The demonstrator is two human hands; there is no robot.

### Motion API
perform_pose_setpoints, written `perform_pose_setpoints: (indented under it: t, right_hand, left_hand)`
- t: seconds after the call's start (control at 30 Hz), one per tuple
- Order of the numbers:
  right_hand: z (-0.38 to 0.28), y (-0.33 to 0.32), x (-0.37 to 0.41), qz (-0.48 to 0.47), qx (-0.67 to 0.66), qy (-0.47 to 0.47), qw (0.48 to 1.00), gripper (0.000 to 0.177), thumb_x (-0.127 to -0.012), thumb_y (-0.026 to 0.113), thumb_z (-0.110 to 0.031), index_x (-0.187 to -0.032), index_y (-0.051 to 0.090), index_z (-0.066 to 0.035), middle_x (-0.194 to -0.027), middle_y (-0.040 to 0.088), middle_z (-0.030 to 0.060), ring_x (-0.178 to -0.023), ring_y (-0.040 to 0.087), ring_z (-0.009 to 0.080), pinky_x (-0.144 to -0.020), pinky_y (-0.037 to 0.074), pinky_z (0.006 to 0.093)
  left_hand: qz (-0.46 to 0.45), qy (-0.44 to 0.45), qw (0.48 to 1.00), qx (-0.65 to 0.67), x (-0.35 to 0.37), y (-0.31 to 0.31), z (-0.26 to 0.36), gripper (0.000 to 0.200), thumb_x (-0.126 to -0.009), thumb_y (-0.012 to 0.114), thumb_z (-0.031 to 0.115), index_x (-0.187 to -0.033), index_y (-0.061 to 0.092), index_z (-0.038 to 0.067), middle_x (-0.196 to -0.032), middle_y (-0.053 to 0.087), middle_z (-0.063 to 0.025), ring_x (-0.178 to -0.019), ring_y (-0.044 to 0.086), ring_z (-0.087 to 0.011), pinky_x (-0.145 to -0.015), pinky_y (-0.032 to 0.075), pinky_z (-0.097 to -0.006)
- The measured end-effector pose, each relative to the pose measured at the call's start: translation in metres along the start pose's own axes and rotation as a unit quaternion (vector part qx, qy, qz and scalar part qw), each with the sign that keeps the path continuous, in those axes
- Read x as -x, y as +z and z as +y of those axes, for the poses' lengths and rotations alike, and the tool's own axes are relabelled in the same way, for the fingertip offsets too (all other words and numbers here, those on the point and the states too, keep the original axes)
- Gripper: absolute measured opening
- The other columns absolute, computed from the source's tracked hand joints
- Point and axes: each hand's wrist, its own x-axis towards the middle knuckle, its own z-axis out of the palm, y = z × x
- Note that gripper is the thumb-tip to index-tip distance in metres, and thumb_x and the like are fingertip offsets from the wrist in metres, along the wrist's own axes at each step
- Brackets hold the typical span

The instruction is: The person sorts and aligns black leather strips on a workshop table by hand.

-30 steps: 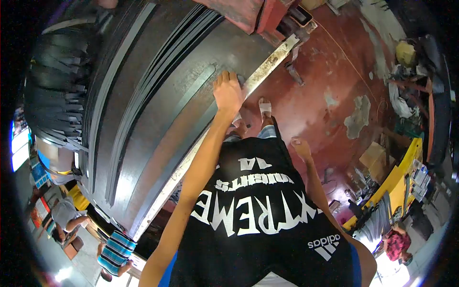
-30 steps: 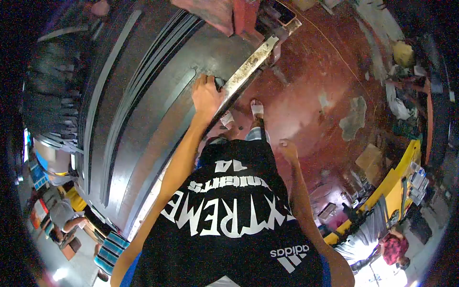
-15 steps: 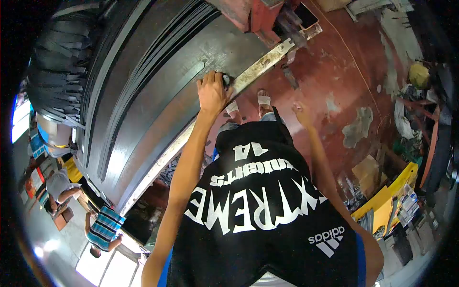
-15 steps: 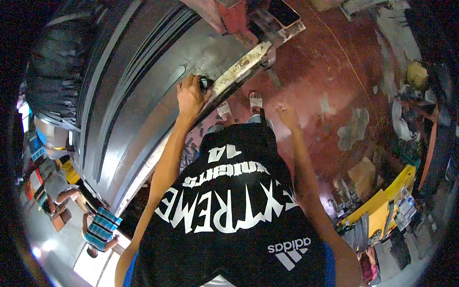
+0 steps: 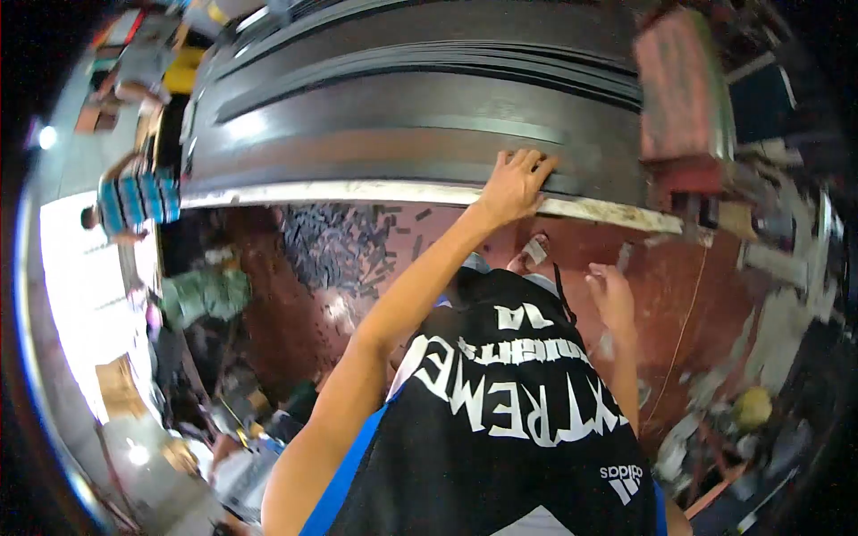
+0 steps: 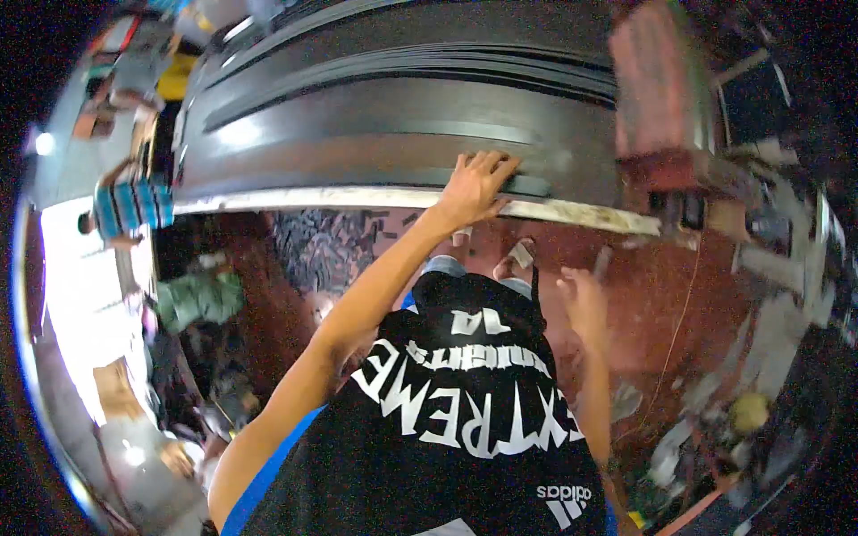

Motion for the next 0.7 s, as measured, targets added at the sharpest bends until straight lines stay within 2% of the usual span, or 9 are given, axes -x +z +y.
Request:
perform_pose_setpoints:
  t: [0.1,0.23,0.3,0.33,0.47,0.53,0.57,0.6,0.7]
  right_hand:
    - [-0.1,-0.027,-0.045,0.027,-0.044,-0.122,0.991,0.025,-0.09,0.064,-0.015,-0.112,0.066,-0.003,-0.11,0.064,0.0171,-0.103,0.061,0.0366,-0.089,0.049,0.0411]
    - [-0.181,0.005,-0.107,0.049,0.001,-0.267,0.962,0.03,-0.087,0.068,-0.014,-0.114,0.064,-0.003,-0.114,0.064,0.015,-0.105,0.06,0.0357,-0.089,0.049,0.0418]
    - [-0.214,0.029,-0.137,0.045,0.136,-0.31,0.94,0.04,-0.083,0.071,-0.015,-0.12,0.061,-0.004,-0.118,0.063,0.0141,-0.109,0.059,0.0356,-0.091,0.049,0.0429]
    - [-0.228,0.041,-0.147,0.045,0.144,-0.325,0.934,0.04,-0.083,0.071,-0.015,-0.12,0.061,-0.004,-0.118,0.063,0.0141,-0.109,0.059,0.0356,-0.091,0.049,0.0429]
    - [-0.274,0.077,-0.176,-0.014,0.242,-0.316,0.917,0.048,-0.08,0.073,-0.018,-0.124,0.059,-0.005,-0.12,0.063,0.0162,-0.112,0.059,0.0351,-0.09,0.05,0.0438]
    - [-0.289,0.088,-0.181,-0.051,0.303,-0.226,0.924,0.044,-0.078,0.075,-0.022,-0.117,0.063,-0.004,-0.11,0.068,0.0178,-0.103,0.064,0.0361,-0.085,0.052,0.0448]
    - [-0.291,0.089,-0.183,-0.058,0.317,-0.234,0.917,0.044,-0.078,0.075,-0.022,-0.117,0.063,-0.004,-0.11,0.068,0.0178,-0.103,0.064,0.0361,-0.085,0.052,0.0448]
    - [-0.292,0.089,-0.186,-0.056,0.312,-0.208,0.925,0.045,-0.077,0.077,-0.022,-0.116,0.065,-0.004,-0.107,0.069,0.0202,-0.101,0.065,0.038,-0.085,0.052,0.0453]
    - [-0.305,0.09,-0.186,-0.051,0.294,-0.155,0.942,0.043,-0.075,0.079,-0.021,-0.113,0.07,-0.003,-0.1,0.069,0.0242,-0.095,0.067,0.0402,-0.085,0.053,0.0448]
  left_hand:
    - [0.072,-0.07,0.995,0.03,0.056,-0.028,-0.033,0.062,-0.075,0.076,0.02,-0.132,0.053,0.008,-0.121,0.056,-0.014,-0.114,0.053,-0.033,-0.096,0.042,-0.0474]
    - [0.144,-0.151,0.978,0.027,0.14,-0.063,-0.084,0.054,-0.076,0.073,0.015,-0.127,0.057,0.007,-0.113,0.059,-0.0156,-0.109,0.055,-0.0361,-0.092,0.045,-0.0452]
    - [0.126,-0.221,0.967,0.03,0.18,-0.078,-0.111,0.051,-0.077,0.07,0.013,-0.127,0.058,0.006,-0.106,0.062,-0.0172,-0.102,0.059,-0.0371,-0.087,0.048,-0.0451]
    - [0.142,-0.227,0.963,0.027,0.2,-0.086,-0.123,0.051,-0.077,0.07,0.013,-0.127,0.058,0.006,-0.106,0.062,-0.0172,-0.102,0.059,-0.0371,-0.087,0.048,-0.0451]
    - [0.193,-0.279,0.939,0.058,0.289,-0.114,-0.169,0.052,-0.079,0.067,0.012,-0.129,0.056,0.007,-0.103,0.063,-0.0189,-0.094,0.062,-0.0395,-0.081,0.051,-0.0461]
    - [0.198,-0.322,0.921,0.095,0.335,-0.128,-0.181,0.052,-0.081,0.067,0.014,-0.132,0.055,0.01,-0.104,0.064,-0.0182,-0.094,0.063,-0.0395,-0.08,0.052,-0.0462]
    - [0.189,-0.361,0.909,0.083,0.362,-0.124,-0.192,0.051,-0.083,0.067,0.016,-0.132,0.055,0.012,-0.105,0.065,-0.0172,-0.096,0.063,-0.038,-0.081,0.052,-0.0456]
    - [0.214,-0.377,0.898,0.081,0.381,-0.131,-0.195,0.043,-0.082,0.065,0.015,-0.124,0.058,0.008,-0.1,0.066,-0.018,-0.092,0.065,-0.0393,-0.079,0.053,-0.0472]
    - [0.204,-0.432,0.873,0.099,0.446,-0.136,-0.212,0.043,-0.081,0.066,0.016,-0.123,0.059,0.008,-0.102,0.066,-0.0167,-0.092,0.065,-0.0371,-0.079,0.053,-0.0465]
